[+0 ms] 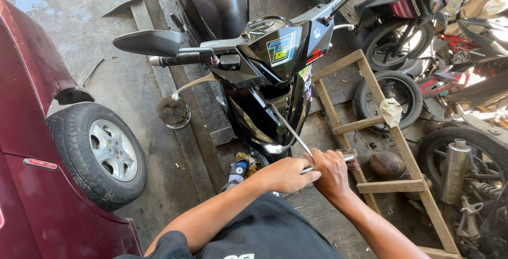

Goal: Removing screws with a screwdriver, using a T-wrench, and wiping the motorcycle fairing with a cloth

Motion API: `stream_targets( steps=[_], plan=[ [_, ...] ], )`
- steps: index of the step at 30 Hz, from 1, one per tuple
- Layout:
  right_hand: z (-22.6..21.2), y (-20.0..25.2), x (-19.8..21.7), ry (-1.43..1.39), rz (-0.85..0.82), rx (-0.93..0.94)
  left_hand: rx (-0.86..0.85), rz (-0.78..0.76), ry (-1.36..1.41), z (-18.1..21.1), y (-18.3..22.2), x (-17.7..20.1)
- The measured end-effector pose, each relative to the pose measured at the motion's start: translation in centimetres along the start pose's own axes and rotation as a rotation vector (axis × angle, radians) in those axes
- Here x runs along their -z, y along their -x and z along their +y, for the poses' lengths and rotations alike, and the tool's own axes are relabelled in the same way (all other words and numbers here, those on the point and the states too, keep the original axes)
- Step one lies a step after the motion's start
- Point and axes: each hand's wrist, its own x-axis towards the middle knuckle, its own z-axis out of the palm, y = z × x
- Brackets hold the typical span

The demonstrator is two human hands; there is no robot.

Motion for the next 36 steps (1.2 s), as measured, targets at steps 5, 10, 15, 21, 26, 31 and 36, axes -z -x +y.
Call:
stream_targets(
  steps=[5,10,15,21,26,31,36],
  plan=[
    [0.9,0.0,-0.1,-0.049,-0.033,0.020,0.033,0.003,-0.062,0.1,0.2,0.2],
    [3.3,-2.2,-0.4,0.084,-0.013,0.250,0.026,-0.010,-0.003,-0.3,0.1,-0.3],
    [3.8,-5.0,0.0,0.228,-0.046,0.518,-0.128,0.051,0.568,-5.2,-4.6,-3.9],
    [2.4,-5.5,1.2,0.216,-0.124,0.357,-0.035,0.006,0.988,-4.7,-4.1,-3.2],
    [0.9,-4.1,0.4,0.204,-0.144,0.230,0.039,-0.089,0.924,-4.2,-2.7,-1.6],
    [0.3,-3.5,-0.5,0.202,-0.092,0.167,0.107,-0.135,0.846,-4.0,-2.3,-0.9],
    [-0.2,-3.3,-0.3,0.215,-0.086,0.121,0.158,-0.126,0.796,-3.6,-2.2,-0.7]
  ],
)
